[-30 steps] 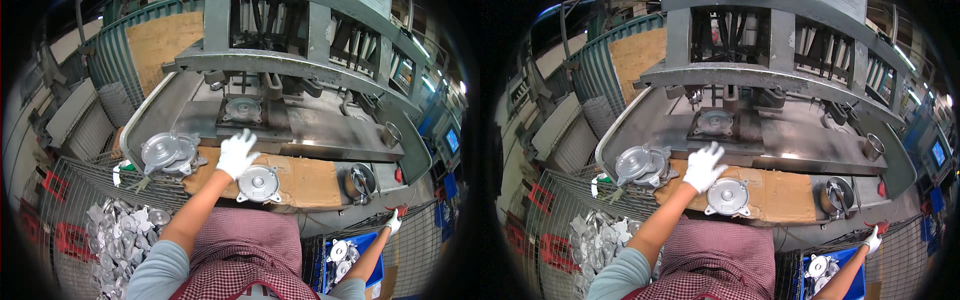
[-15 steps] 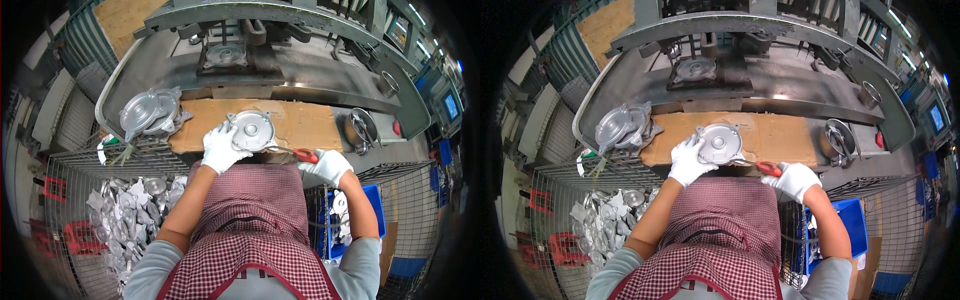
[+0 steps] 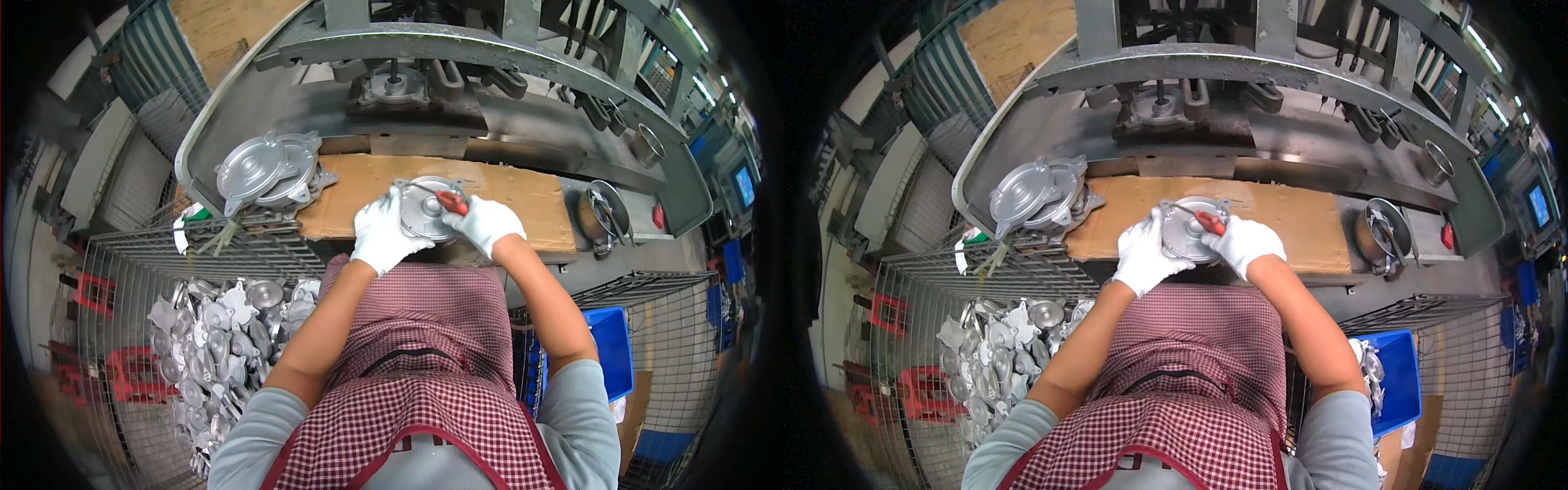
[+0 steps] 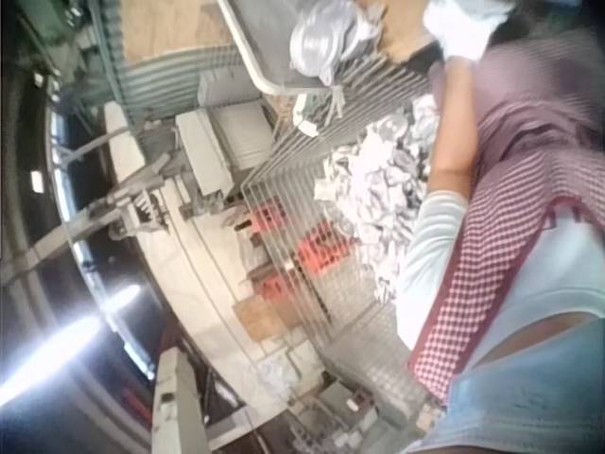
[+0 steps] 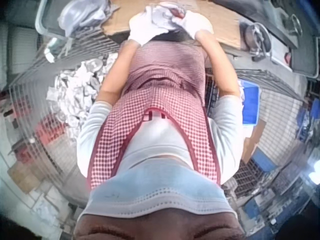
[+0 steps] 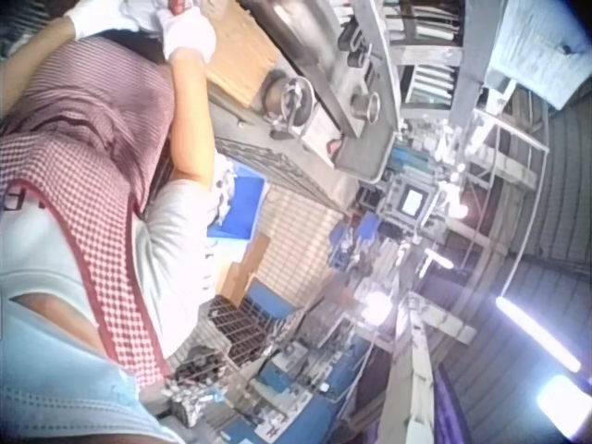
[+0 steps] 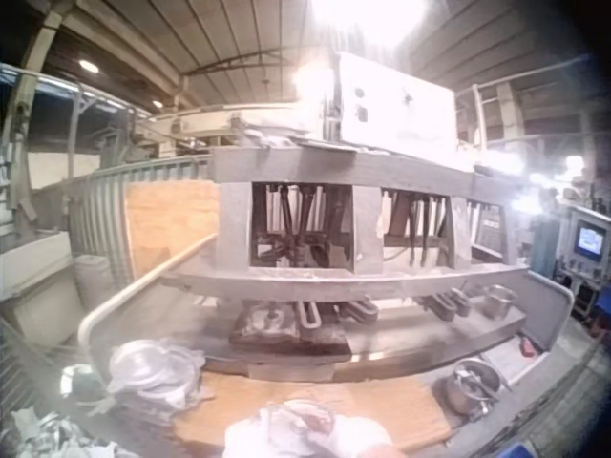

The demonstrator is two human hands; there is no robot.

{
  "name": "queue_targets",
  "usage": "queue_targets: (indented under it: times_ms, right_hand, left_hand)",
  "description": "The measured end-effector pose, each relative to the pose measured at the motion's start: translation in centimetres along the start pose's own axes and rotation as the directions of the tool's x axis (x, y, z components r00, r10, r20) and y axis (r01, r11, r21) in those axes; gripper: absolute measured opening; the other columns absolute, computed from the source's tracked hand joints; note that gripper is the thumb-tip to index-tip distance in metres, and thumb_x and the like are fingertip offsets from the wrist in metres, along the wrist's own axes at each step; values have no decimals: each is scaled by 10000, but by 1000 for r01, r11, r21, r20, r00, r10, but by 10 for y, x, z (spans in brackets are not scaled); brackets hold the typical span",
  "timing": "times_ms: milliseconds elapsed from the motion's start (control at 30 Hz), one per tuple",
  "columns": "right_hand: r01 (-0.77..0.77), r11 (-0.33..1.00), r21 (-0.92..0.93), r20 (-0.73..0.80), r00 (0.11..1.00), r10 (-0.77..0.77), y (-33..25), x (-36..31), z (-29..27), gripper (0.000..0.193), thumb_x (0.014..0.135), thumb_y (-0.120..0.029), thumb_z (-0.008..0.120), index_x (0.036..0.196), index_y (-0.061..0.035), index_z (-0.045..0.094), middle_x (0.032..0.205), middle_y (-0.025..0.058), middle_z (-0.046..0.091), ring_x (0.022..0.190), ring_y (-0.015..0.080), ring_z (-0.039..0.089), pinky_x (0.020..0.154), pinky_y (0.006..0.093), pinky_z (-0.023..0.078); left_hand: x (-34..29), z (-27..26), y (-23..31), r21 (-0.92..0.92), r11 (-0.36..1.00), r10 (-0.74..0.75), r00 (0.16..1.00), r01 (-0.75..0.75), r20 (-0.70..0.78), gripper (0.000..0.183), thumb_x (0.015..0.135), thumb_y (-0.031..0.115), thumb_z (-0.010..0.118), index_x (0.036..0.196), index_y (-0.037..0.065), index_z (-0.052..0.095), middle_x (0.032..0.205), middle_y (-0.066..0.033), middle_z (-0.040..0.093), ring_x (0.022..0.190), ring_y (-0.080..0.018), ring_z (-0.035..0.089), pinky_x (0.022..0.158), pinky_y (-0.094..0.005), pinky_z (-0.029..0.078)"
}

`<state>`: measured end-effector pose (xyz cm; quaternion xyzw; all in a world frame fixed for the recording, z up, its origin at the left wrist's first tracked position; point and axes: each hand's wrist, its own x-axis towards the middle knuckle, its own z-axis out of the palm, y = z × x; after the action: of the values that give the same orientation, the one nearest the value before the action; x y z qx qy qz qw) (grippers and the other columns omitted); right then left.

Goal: The person cleans and sorts metal castings at an industrial station, using a manual scraper to remove scrap metal and placing the cleaned components into a plastic bin.

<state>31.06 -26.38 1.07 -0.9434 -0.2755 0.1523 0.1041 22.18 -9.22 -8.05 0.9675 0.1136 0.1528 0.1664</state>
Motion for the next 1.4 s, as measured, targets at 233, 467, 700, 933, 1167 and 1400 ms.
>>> queue_targets:
  times_ms: [233, 467, 700, 933, 1167, 1400]
  right_hand:
    - [-90, 981, -173, 138, 984, 115, 52, -76, -25, 631, 829, -613, 600, 1091, -40, 634, 1002, 220, 686, 974, 373, 653, 865, 422, 496]
    - [-204, 975, -86, -74, 977, 198, 80, -41, -20, 610, 841, -592, 576, 1079, -33, 629, 1040, 235, 672, 1004, 390, 635, 881, 436, 487]
    - [-166, 986, -2, -67, 984, 165, 89, -15, -17, 617, 843, -589, 578, 1100, -29, 610, 1039, 233, 672, 1006, 394, 630, 876, 440, 485]
    - [-136, 979, 151, 96, 988, 122, 119, -115, 7, 636, 813, -586, 647, 1096, -17, 617, 1006, 213, 690, 964, 360, 664, 840, 414, 505]
    - [105, 758, 643, -627, 642, 442, 260, -139, -23, 512, 799, -369, 773, 1148, -19, 642, 956, 53, 670, 860, 135, 607, 830, 303, 486]
    - [-220, 622, 751, -598, 173, 783, 430, -145, -60, 612, 817, -443, 735, 1192, 28, 625, 1067, 99, 679, 977, 204, 631, 906, 316, 466]
  left_hand:
    - [0, -5, 1, -1, 1000, -2, 997, 2, 81, 1132, 584, 603, 790, 1396, -57, 359, 1311, -185, 541, 1238, -325, 496, 1047, -433, 357]
    - [1, 5, -2, -17, 997, 78, 996, -78, -32, 1044, 556, 551, 818, 1343, -11, 426, 1297, -173, 556, 1224, -322, 514, 1030, -439, 371]
    - [0, 5, 0, 16, 997, 82, 995, -82, -49, 1015, 541, 543, 829, 1337, 18, 482, 1343, -196, 532, 1248, -343, 498, 1045, -441, 360]
    - [-3, 4, 2, -20, 998, 56, 997, -57, -57, 706, 464, 474, 879, 1013, 66, 703, 1332, -230, 539, 1237, -361, 507, 1060, -447, 349]
    - [-24, -33, 23, -136, 953, 231, 940, -271, -252, 544, 371, 375, 924, 733, 91, 633, 1265, -264, 568, 1130, -408, 570, 927, -444, 438]
    - [-31, -79, 47, -191, 898, 349, 905, -397, -244, 519, 428, 539, 838, 655, 108, 657, 1195, -296, 571, 996, -432, 607, 827, -445, 467]
